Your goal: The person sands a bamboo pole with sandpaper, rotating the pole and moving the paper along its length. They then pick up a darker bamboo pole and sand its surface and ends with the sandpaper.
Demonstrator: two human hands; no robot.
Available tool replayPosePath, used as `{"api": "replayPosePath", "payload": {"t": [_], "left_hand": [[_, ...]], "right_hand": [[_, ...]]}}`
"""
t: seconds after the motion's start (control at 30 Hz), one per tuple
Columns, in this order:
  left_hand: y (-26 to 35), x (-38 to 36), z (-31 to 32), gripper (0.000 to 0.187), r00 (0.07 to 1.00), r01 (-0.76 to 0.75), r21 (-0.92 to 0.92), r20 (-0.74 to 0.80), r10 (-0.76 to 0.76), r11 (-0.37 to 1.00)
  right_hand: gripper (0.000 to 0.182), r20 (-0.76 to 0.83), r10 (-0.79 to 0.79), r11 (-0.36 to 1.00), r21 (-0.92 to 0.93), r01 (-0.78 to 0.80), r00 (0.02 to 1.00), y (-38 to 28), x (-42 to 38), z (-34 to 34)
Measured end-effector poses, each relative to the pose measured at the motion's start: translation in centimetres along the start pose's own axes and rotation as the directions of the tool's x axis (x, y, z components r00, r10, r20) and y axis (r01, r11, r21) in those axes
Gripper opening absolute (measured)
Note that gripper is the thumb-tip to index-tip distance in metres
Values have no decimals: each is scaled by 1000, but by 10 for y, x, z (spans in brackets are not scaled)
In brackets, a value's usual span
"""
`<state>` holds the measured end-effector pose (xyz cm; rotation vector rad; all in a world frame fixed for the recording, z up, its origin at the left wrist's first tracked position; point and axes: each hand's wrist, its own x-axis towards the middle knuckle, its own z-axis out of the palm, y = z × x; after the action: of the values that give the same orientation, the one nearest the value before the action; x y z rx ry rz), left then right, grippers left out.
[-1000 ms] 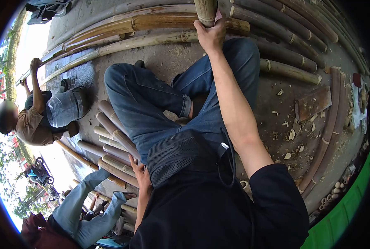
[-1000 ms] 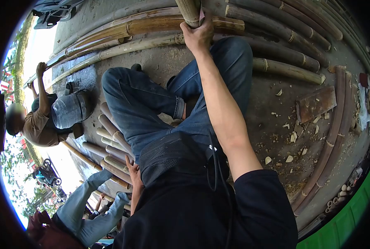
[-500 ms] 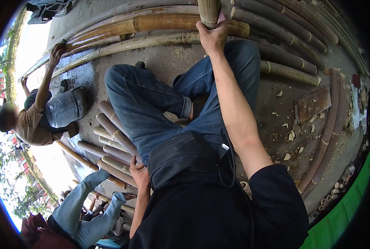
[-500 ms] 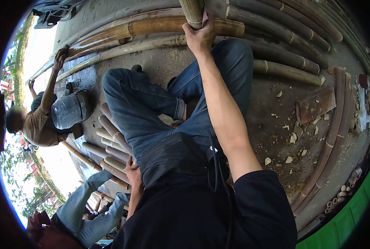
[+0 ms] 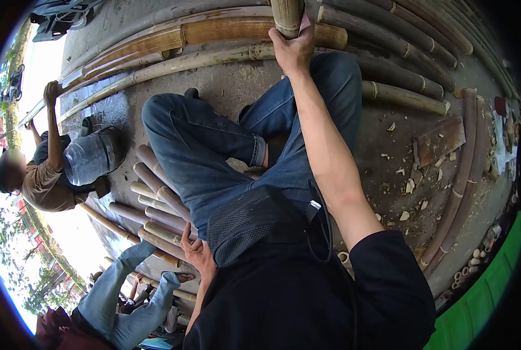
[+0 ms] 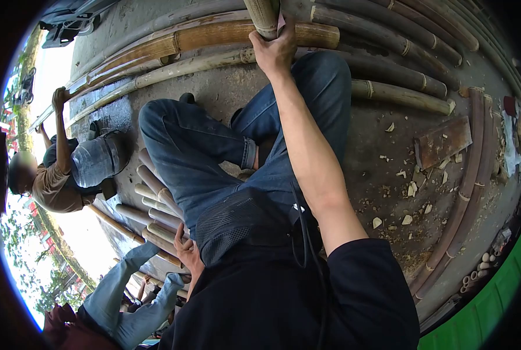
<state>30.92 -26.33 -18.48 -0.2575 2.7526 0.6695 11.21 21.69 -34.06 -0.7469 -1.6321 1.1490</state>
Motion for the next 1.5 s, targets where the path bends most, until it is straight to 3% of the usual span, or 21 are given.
{"api": "replayPosePath", "payload": {"t": [0.07,0.13,0.17,0.23,0.27,0.33,0.37,0.43,0.57,0.63,0.77,0.83,0.87,0.9,0.93,1.07,1.1,1.17,1.27,1.37,1.5], "left_hand": [[-6,-5,-1,24,999,-36,28,-4,36,999],[-26,-7,4,23,999,32,-268,-6,-35,963],[-30,-8,3,23,999,31,-268,-6,-34,963],[-38,-9,0,24,985,164,-377,109,-132,912],[-42,-7,1,24,985,162,-376,109,-130,912],[-48,-3,1,29,900,435,-494,271,-342,753],[-51,-1,-1,29,901,433,-493,269,-341,755],[-55,2,-3,33,845,529,-554,415,-338,643],[-47,-8,-6,34,863,505,-673,383,-329,541],[-29,-9,-10,34,802,586,-674,401,-443,450],[-28,-5,-10,33,745,644,-686,466,-477,337],[-36,-2,-16,32,739,671,-543,427,-522,505],[-39,-2,-14,32,740,669,-545,424,-523,505],[-39,-1,-11,30,902,415,-320,262,-342,851],[-38,0,-9,28,981,77,-5,177,-75,997],[-4,12,-7,25,955,144,-50,268,-125,988],[-19,11,-4,25,956,141,-50,266,-123,989],[-63,11,5,24,961,221,-234,215,-171,947],[-41,16,11,21,973,228,-253,88,-212,940],[-48,21,15,17,971,239,-228,61,-231,944],[-8,18,11,25,980,197,-161,23,-196,967]], "right_hand": [[68,12,28,1000,3,-28,1000,2,0,1],[69,15,27,1000,1,-27,1000,4,1,2],[70,15,26,1000,-6,-26,1000,4,1,1],[69,0,4,1000,-24,-4,1000,4,0,1],[69,-16,-19,999,-39,18,1000,3,1,2],[68,-6,0,1000,-19,0,1000,3,1,1],[68,7,18,1000,2,-18,1000,3,1,1],[68,7,18,1000,7,-18,1000,2,0,1],[69,-27,-47,999,-10,46,999,-4,3,-1],[70,-19,-43,999,-17,42,999,-1,3,-1],[74,11,-6,1000,-31,7,1000,2,2,-1],[75,18,12,999,-45,-11,1000,1,1,-3],[75,25,30,998,-58,-28,999,0,1,-2],[75,26,31,998,-55,-29,999,0,1,-1],[76,20,27,998,-62,-26,999,0,1,-1],[78,10,13,997,-80,-12,1000,2,1,-1],[78,8,12,997,-77,-12,1000,1,2,-1],[79,29,67,995,-83,-64,997,-2,2,-3],[79,-6,21,999,-37,-22,1000,5,4,-1],[79,-32,-22,999,-38,20,999,11,5,-1],[78,-5,14,1000,-21,-15,1000,12,6,-1]]}}
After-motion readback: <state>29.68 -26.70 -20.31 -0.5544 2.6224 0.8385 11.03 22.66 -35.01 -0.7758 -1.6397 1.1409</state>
